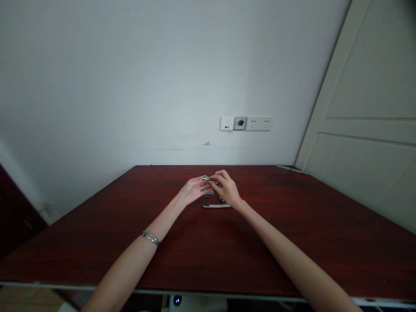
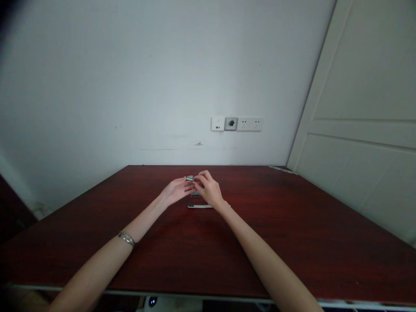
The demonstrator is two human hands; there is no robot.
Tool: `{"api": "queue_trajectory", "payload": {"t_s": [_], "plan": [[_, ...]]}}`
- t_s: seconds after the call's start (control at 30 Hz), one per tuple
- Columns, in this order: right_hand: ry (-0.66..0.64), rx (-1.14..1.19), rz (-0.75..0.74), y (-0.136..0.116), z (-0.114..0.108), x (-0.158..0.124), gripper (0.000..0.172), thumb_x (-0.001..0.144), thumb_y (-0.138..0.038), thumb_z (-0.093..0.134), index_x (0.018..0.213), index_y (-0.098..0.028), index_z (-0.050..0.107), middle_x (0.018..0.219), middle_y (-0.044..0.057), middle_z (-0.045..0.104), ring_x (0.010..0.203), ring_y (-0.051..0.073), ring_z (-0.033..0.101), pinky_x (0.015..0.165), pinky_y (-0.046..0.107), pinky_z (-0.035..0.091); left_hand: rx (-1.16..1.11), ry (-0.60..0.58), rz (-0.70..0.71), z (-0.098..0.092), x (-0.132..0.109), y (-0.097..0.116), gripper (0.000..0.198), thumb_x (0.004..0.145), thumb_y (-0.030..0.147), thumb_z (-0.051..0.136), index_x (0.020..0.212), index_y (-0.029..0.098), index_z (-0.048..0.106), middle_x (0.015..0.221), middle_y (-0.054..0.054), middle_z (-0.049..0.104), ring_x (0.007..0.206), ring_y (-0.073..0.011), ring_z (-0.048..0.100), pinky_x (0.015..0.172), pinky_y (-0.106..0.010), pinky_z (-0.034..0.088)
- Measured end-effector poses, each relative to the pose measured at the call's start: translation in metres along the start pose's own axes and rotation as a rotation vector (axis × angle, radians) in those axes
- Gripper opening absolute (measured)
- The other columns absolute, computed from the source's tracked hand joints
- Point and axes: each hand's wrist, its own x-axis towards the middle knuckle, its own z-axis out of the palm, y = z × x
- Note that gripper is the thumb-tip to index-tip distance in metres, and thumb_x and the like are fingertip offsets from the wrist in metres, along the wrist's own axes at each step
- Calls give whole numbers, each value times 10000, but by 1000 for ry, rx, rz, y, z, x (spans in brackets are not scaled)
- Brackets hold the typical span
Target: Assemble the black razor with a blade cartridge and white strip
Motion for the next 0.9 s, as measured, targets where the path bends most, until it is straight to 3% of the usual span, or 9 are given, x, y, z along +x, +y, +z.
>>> {"api": "queue_trajectory", "payload": {"t_s": [0.23,0.4,0.5,0.6,0.7,0.8,0.9], "plan": [[12,1,-25,-1,-1,0,203,833,-295,467,948,-200,605,960,58,522,725,111,548,645,207,449,-45,-24,8,0,-1,0,227,782,223,542,977,116,591,1023,-123,631,1009,-232,566,960,-434,365],[15,-4,-35,-1,-1,1,230,846,-319,449,966,-197,603,957,59,522,737,114,543,650,209,442,-1,2,-24,-1,-1,4,295,794,322,535,979,101,596,1039,-150,629,1032,-253,559,946,-427,379],[16,-21,-22,5,-2,5,235,846,-321,450,977,-197,601,956,60,523,744,119,535,653,216,436,82,46,-13,-13,0,11,351,782,362,548,1027,113,577,1092,-162,608,1055,-254,550,937,-416,384],[-13,-58,31,16,-2,11,221,836,-317,472,952,-194,612,948,53,528,739,118,530,658,221,430,210,196,68,-38,0,16,423,727,334,618,1090,132,538,1110,-168,599,1039,-244,562,908,-406,404],[-158,-116,80,30,1,17,173,811,-299,513,880,-198,635,926,39,535,799,129,530,670,223,421,492,382,81,-62,0,15,539,630,279,710,1117,132,532,1039,-157,635,977,-238,593,875,-396,421],[-368,-165,71,42,5,19,144,788,-280,545,841,-196,648,940,33,535,827,127,528,666,218,409,694,381,61,-74,2,8,511,604,251,720,1075,125,569,972,-131,660,926,-221,610,866,-380,431],[-537,-217,31,48,10,19,135,778,-266,559,831,-190,657,967,41,534,830,125,533,667,212,400,828,359,69,-73,7,-3,465,552,167,738,994,105,607,896,-109,677,886,-203,619,867,-356,440]]}}
